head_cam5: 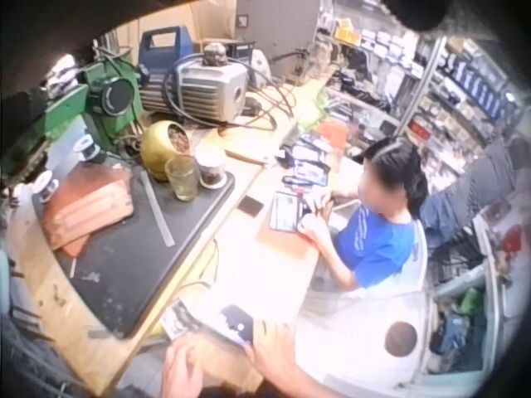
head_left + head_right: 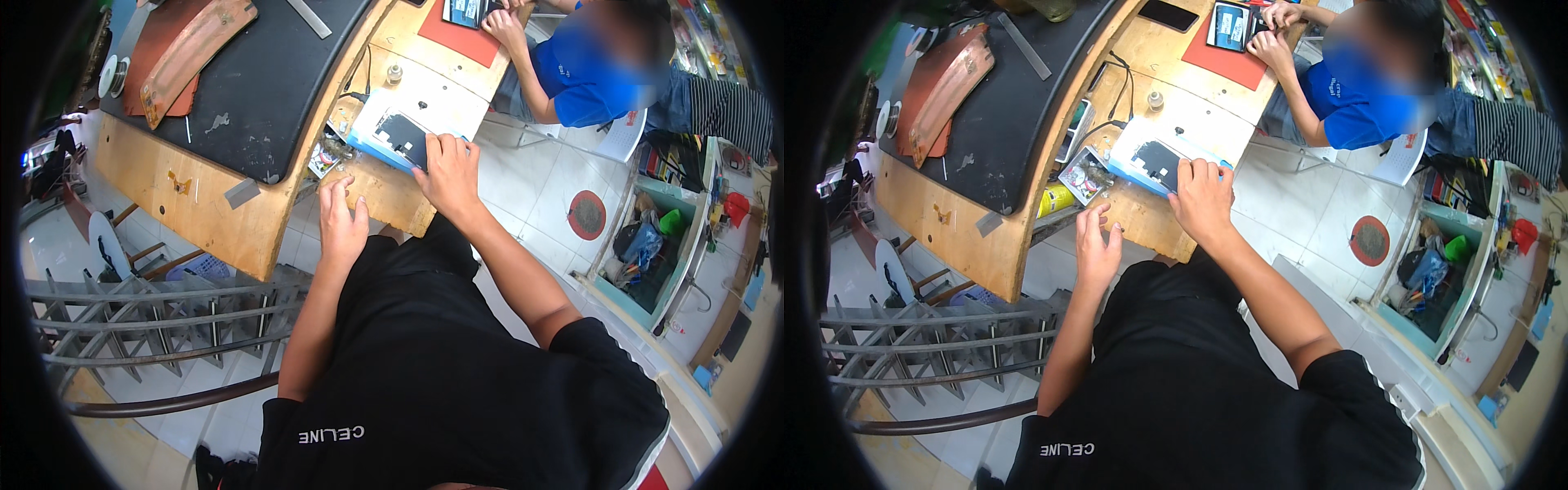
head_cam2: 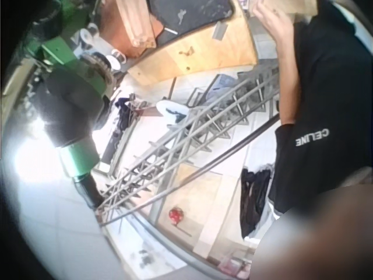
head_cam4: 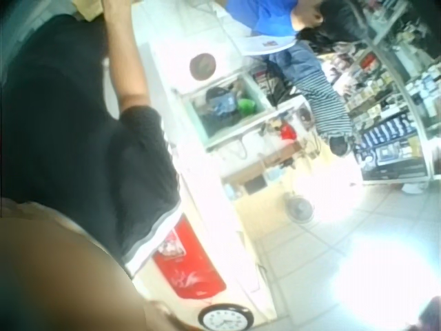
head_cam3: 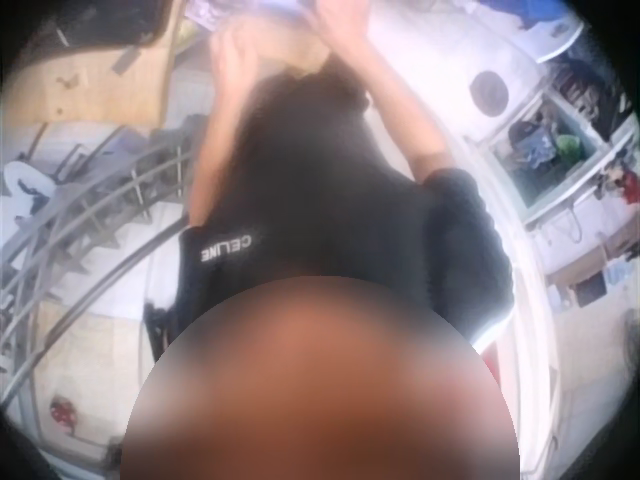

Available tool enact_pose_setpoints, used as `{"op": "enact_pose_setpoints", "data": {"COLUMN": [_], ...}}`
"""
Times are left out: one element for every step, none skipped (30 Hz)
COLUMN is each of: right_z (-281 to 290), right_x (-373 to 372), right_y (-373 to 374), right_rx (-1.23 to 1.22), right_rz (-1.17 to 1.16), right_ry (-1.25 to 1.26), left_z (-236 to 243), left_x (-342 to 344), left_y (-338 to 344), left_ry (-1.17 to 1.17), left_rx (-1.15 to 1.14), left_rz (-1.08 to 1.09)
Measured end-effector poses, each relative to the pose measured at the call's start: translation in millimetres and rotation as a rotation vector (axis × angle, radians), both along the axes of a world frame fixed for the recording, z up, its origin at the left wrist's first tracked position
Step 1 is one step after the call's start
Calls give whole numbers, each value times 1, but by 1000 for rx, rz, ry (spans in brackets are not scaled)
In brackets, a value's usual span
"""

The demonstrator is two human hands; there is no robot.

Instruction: The person uses a blue electric screwdriver to remove screws from a white rectangular device on a workbench. They then use a metal pick to scrape and pry at the device's surface, likely separating a screen or cover. The person also wipes the device with a cloth and handles a small black component.

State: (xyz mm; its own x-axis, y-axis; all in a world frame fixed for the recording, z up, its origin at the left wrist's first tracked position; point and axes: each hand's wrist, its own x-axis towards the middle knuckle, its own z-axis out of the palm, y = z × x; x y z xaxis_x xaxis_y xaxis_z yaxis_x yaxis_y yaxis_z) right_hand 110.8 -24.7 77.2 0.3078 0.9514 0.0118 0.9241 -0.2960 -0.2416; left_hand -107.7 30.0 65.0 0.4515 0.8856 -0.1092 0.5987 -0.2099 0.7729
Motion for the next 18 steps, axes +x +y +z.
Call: {"op": "enact_pose_setpoints", "data": {"right_z": [0, -2, -3, -4, -5, -5, -6, -6, -5, -4, -1, 2, 6, 10, 15, 20, 25, 29], "right_x": [-1, 0, -1, -2, -3, -4, -6, -8, -10, -11, -12, -12, -11, -10, -7, -5, -1, 3], "right_y": [0, 1, 0, 0, 0, -2, -2, -4, -5, -6, -9, -11, -14, -18, -23, -28, -33, -39], "right_rx": [30, -11, -18, -30, -14, -4, 5, -5, -15, -19, -34, -44, -46, -58, -62, -104, -119, -170], "right_rz": [3, -4, -7, -15, -12, -12, -12, -22, -33, -49, -50, -58, -69, -82, -99, -114, -129, -140], "right_ry": [-16, -12, -10, 0, -12, -15, -18, -7, 4, 15, 37, 57, 77, 152, 226, 321, 626, 955], "left_z": [1, 0, 1, 1, 0, -1, -2, -4, -6, -9, -11, -13, -15, -15, -15, -13, -10, -7], "left_x": [1, 2, 3, 3, 2, 1, 0, -1, -1, -1, -1, 1, 3, 6, 9, 12, 16, 19], "left_y": [0, 0, -1, -2, -4, -6, -8, -9, -9, -10, -9, -9, -9, -10, -12, -13, -17, -21], "left_ry": [-25, -21, -21, 1, -15, -9, -9, -10, -18, -46, -45, -65, -76, -183, -280, -317, -512, -645], "left_rx": [-21, -8, 6, -23, 2, -18, -48, -68, -99, -130, -220, -312, -427, -525, -646, -813, -889, -1010], "left_rz": [3, -12, -22, -22, -40, -47, -49, -57, -61, -69, -48, -32, 6, 24, 64, 150, 151, 196]}}
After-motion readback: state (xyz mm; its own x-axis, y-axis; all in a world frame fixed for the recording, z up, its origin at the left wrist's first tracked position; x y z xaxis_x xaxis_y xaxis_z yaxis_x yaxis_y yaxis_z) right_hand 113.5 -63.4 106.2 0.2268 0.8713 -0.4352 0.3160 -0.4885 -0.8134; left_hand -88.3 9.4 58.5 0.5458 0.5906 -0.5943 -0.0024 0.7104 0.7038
